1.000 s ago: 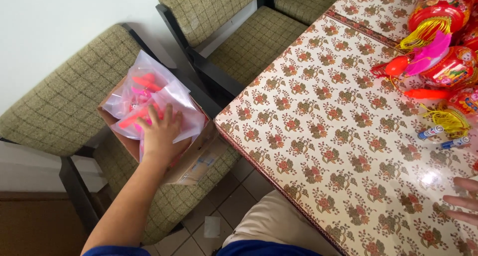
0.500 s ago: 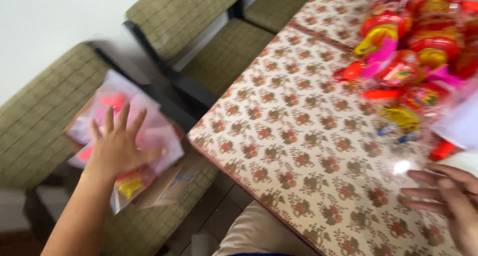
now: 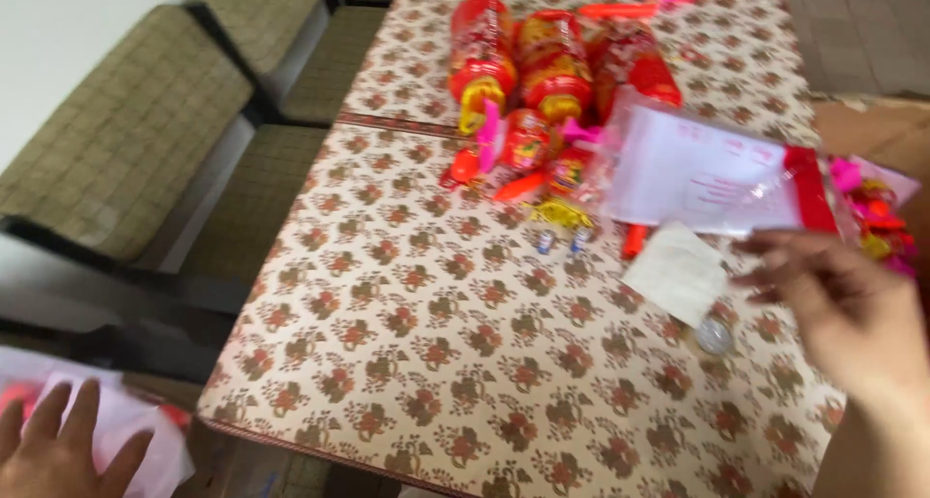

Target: The person organizes various plastic toy components, placing small items into plastic bags and then inserting batteries into a red lantern handle.

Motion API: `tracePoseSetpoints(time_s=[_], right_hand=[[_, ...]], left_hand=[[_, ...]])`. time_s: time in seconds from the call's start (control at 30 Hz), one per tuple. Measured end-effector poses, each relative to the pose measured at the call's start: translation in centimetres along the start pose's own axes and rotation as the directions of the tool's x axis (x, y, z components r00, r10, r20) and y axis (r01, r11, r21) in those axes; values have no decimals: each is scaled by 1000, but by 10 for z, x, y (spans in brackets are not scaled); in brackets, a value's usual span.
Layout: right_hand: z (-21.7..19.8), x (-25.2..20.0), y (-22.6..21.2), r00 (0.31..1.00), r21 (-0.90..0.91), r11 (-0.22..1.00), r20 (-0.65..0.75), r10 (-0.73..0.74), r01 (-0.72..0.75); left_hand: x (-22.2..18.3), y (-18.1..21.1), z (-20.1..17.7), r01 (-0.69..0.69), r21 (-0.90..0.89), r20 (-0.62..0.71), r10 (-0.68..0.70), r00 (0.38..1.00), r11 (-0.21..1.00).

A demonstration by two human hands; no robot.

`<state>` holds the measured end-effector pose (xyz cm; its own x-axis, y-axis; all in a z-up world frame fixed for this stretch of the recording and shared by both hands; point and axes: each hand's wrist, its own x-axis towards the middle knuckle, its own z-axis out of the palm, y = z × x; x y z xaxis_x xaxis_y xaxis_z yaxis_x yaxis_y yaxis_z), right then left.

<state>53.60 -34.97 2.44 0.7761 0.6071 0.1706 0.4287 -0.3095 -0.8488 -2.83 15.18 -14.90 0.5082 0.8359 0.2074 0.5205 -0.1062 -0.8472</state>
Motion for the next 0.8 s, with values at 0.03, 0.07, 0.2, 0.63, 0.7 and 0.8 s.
tracePoseSetpoints(time_s=[0.03,0.07,0.2,0.63,0.7,0.8], right_hand=[[-9,0,13,995,65,997,-95,-31,37],[-18,-1,27,980,124,989,-192,-55,80],[-36,9,61,946,-37,998,-321,-53,44],[-8,49,116,879,-511,821,-233,-417,254],[0,56,111,873,-519,807,-211,-440,281],[8,55,103,968,-412,908,-184,-169,80]], left_hand=[[7,-17,-91,-93,-345,-259,0,966,934],[-11,-57,-179,-262,-614,-477,-86,874,744],[17,-24,-354,-639,-769,-639,19,769,1],[119,150,-558,-490,-646,-625,37,780,-585],[125,155,-567,-432,-656,-590,63,805,-618],[130,168,-573,-365,-697,-549,133,825,-617]])
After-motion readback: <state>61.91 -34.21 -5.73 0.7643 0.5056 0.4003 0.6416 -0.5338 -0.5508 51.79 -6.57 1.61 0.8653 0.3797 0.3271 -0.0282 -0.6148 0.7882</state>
